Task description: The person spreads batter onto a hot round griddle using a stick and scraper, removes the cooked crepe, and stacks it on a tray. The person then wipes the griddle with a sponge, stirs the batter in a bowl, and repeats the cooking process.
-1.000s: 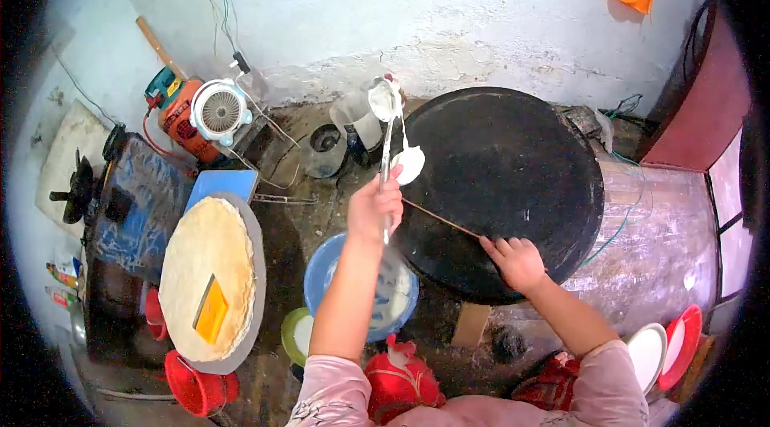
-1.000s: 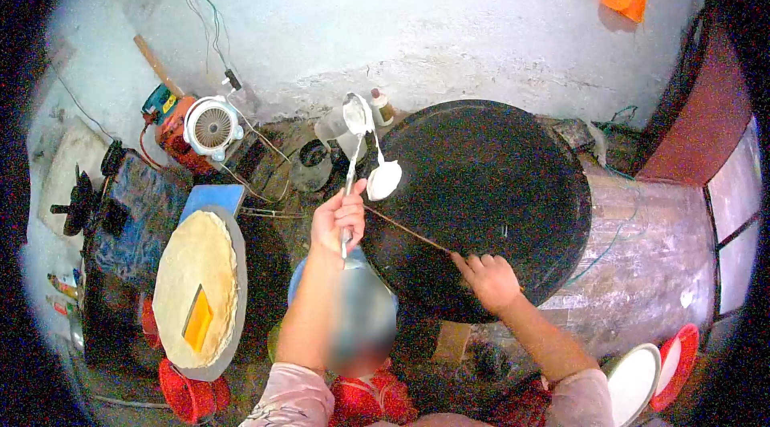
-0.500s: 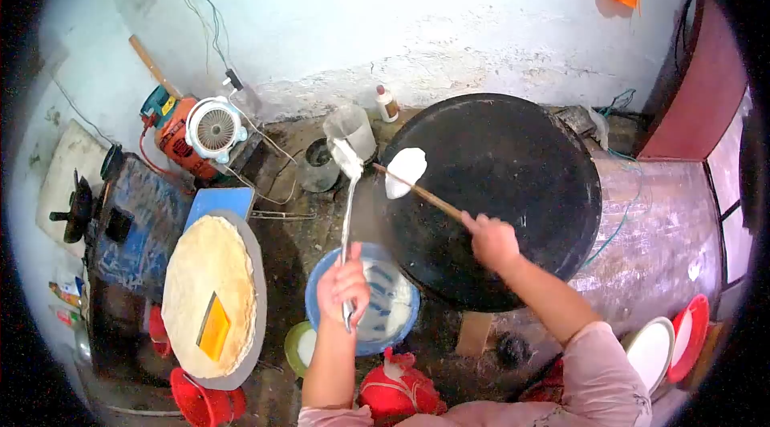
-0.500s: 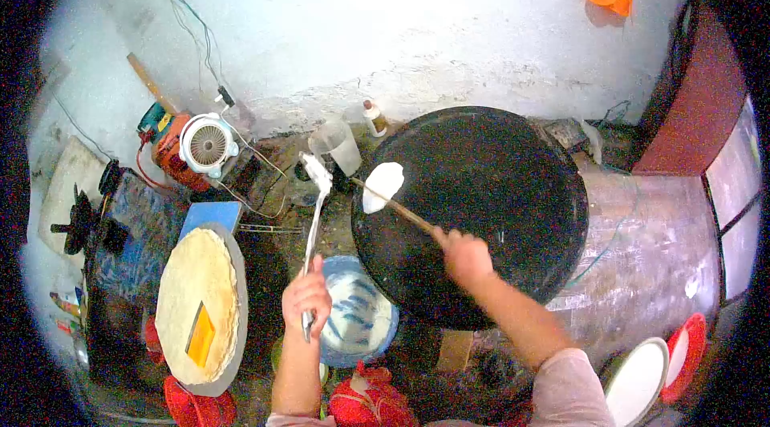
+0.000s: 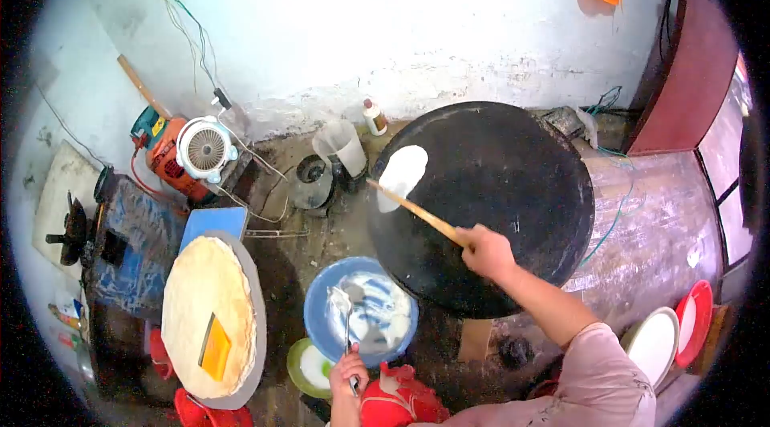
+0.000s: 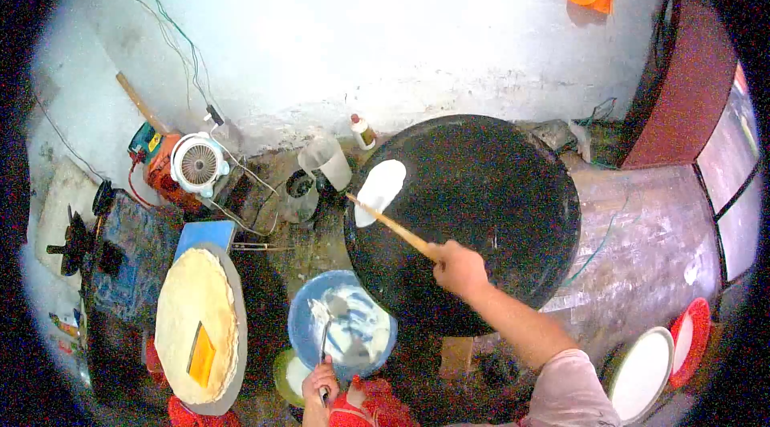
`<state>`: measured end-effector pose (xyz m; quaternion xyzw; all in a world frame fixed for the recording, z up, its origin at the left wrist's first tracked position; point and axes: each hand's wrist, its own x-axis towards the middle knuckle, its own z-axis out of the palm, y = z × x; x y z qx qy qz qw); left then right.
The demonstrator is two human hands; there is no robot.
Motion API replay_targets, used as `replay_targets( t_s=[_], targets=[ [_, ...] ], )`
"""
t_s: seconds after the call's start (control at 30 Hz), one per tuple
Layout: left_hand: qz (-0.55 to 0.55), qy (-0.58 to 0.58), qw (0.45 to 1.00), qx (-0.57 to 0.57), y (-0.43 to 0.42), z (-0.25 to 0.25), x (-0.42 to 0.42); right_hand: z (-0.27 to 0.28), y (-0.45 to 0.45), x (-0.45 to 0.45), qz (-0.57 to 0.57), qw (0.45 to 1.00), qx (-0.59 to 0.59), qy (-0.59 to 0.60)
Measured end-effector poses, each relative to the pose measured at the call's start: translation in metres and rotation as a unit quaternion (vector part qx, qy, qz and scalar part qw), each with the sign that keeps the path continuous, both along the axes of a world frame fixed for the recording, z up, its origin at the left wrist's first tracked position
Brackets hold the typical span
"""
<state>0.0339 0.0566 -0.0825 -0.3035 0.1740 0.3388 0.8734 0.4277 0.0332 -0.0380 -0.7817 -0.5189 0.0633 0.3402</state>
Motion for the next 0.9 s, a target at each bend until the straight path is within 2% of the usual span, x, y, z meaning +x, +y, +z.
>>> replay_targets(
  t_s=[0.07, 0.1, 0.13, 0.2, 0.27, 0.3, 0.33, 0.4, 0.43, 0.47, 0.53, 0.57, 0.6, 0.67, 0.7, 0.73, 0.8, 0.83, 0.87, 0.9],
  targets=[
    [-0.002, -0.012, 1.000, -0.016, 0.003, -0.009, -0.003, -0.004, 0.005, 0.015, 0.006, 0.987, -0.069, -0.144],
    [-0.002, -0.011, 1.000, -0.018, 0.002, -0.010, -0.003, -0.007, 0.016, 0.029, -0.047, 0.973, -0.097, -0.205],
    [-0.007, 0.011, 1.000, -0.015, 0.001, -0.005, -0.001, -0.002, 0.021, 0.043, -0.060, 0.976, -0.063, -0.199],
    [-0.016, 0.034, 0.999, -0.010, 0.001, -0.001, -0.001, 0.004, 0.028, 0.038, -0.101, 0.992, -0.041, -0.063],
    [-0.017, 0.022, 0.999, -0.023, 0.003, -0.009, -0.004, -0.002, 0.028, 0.014, -0.069, 0.998, -0.003, 0.003],
    [-0.028, -0.038, 0.999, -0.022, 0.006, -0.031, -0.012, -0.004, 0.022, 0.000, -0.039, 0.997, 0.046, -0.037],
    [-0.029, -0.040, 0.999, -0.021, 0.007, -0.032, -0.009, -0.001, 0.024, -0.007, -0.008, 0.999, -0.025, -0.043],
    [-0.020, 0.017, 1.000, -0.014, 0.004, -0.024, -0.008, -0.007, 0.042, 0.017, -0.045, 0.977, -0.093, -0.188],
    [-0.023, 0.033, 0.999, -0.011, 0.003, -0.013, -0.003, -0.009, 0.048, 0.039, -0.074, 0.974, -0.097, -0.190],
    [-0.024, 0.034, 0.999, -0.011, 0.000, -0.008, -0.004, 0.002, 0.048, 0.050, -0.092, 0.976, -0.084, -0.176],
    [-0.024, 0.063, 0.997, -0.022, 0.001, -0.001, -0.002, 0.016, 0.043, 0.038, -0.121, 0.988, -0.091, -0.009],
    [-0.037, -0.012, 0.999, -0.023, 0.007, -0.031, -0.015, -0.001, 0.038, 0.028, -0.131, 0.990, -0.023, 0.041],
    [-0.039, -0.018, 0.999, -0.022, 0.009, -0.031, -0.012, -0.026, 0.035, 0.021, -0.098, 0.994, 0.030, -0.030],
    [-0.016, 0.019, 0.999, -0.040, 0.007, -0.023, -0.008, -0.002, 0.026, 0.010, -0.040, 0.993, -0.081, -0.074],
    [-0.025, 0.020, 0.998, -0.049, 0.008, -0.018, -0.006, -0.015, 0.033, 0.028, -0.083, 0.982, -0.087, -0.142],
    [-0.026, 0.022, 0.998, -0.051, 0.007, -0.018, -0.006, -0.008, 0.037, 0.045, -0.131, 0.975, -0.096, -0.152],
    [-0.040, 0.026, 0.998, -0.046, 0.008, -0.017, -0.008, 0.002, 0.040, 0.067, -0.175, 0.973, -0.085, -0.124],
    [-0.042, 0.025, 0.998, -0.044, 0.010, -0.017, -0.009, 0.011, 0.043, 0.059, -0.182, 0.977, -0.101, -0.043],
    [-0.050, 0.022, 0.998, -0.042, 0.011, -0.020, -0.011, 0.010, 0.042, 0.048, -0.171, 0.981, -0.059, 0.074],
    [-0.057, 0.019, 0.997, -0.041, 0.012, -0.024, -0.010, 0.009, 0.040, 0.030, -0.134, 0.989, -0.030, 0.058]
  ],
)
